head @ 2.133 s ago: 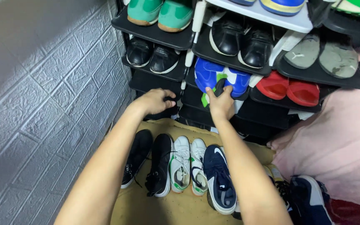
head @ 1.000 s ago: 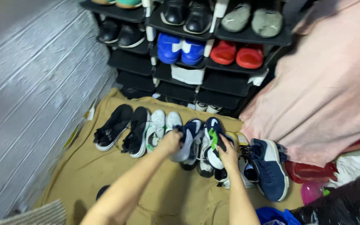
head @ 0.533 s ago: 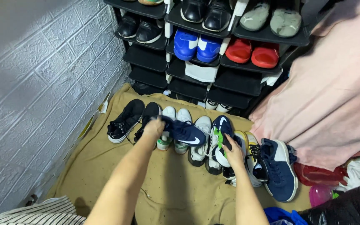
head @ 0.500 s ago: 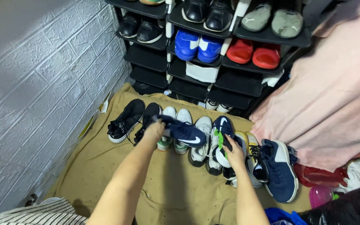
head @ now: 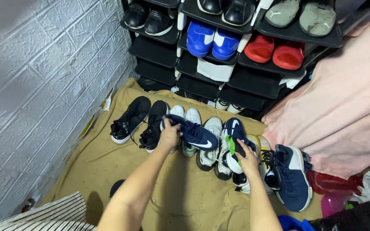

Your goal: The person wipes several pairs of shoes with a green cloth and ties the laces. The person handles red, blue, and dark blue sneakers, wiping the uppers and soles, then placing them on a multi-tier shoe rack.

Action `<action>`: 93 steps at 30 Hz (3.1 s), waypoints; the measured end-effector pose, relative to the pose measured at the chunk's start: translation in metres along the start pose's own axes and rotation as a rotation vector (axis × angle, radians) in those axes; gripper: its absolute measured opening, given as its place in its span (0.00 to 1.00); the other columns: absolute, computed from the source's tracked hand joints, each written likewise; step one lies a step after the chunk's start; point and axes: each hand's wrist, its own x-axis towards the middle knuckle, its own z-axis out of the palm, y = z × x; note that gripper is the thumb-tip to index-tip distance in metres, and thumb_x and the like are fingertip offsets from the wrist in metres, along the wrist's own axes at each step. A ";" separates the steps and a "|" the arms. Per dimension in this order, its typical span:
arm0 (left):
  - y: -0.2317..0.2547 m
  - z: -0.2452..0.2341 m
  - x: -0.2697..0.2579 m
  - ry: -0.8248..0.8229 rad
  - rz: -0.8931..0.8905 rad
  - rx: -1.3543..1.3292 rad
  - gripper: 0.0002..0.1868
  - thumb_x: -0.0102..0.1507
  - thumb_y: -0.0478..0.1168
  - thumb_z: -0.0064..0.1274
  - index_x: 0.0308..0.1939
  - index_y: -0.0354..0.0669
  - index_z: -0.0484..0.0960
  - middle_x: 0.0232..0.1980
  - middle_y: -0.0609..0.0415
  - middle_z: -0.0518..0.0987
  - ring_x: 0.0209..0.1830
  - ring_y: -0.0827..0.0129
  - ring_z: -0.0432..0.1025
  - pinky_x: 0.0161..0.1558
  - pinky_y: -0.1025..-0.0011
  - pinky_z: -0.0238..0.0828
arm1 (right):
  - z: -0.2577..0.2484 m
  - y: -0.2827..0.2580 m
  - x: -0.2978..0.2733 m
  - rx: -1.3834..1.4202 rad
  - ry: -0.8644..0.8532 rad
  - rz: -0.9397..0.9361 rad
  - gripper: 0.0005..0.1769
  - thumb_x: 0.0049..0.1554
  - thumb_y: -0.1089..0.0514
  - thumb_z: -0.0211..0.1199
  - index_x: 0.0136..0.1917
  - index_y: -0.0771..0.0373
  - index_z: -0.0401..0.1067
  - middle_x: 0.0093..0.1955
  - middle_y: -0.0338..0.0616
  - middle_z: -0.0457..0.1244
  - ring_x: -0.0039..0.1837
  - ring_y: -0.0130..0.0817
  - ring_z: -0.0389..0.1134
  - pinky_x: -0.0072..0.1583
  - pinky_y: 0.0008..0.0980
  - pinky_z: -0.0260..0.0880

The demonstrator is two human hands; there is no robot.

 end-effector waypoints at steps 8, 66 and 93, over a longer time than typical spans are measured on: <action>0.017 -0.034 0.021 0.035 0.469 -0.167 0.15 0.51 0.27 0.62 0.40 0.41 0.81 0.71 0.36 0.60 0.54 0.42 0.74 0.53 0.61 0.75 | 0.015 0.025 0.007 0.255 -0.002 0.047 0.33 0.55 0.59 0.67 0.72 0.44 0.68 0.66 0.46 0.66 0.67 0.44 0.67 0.68 0.37 0.63; 0.030 0.000 -0.023 -0.199 0.247 -0.194 0.13 0.66 0.49 0.52 0.41 0.48 0.87 0.39 0.49 0.84 0.41 0.56 0.77 0.52 0.58 0.68 | 0.000 -0.120 0.008 0.825 -0.410 0.083 0.14 0.55 0.71 0.56 0.54 0.67 0.76 0.33 0.36 0.63 0.32 0.18 0.52 0.34 0.20 0.47; 0.041 -0.072 0.015 -0.187 -0.147 -1.006 0.20 0.71 0.54 0.44 0.40 0.41 0.81 0.41 0.57 0.83 0.41 0.75 0.76 0.44 0.73 0.76 | -0.033 -0.093 -0.011 -0.041 -0.607 0.182 0.24 0.49 0.67 0.59 0.60 0.54 0.75 0.41 0.49 0.68 0.43 0.38 0.70 0.47 0.36 0.71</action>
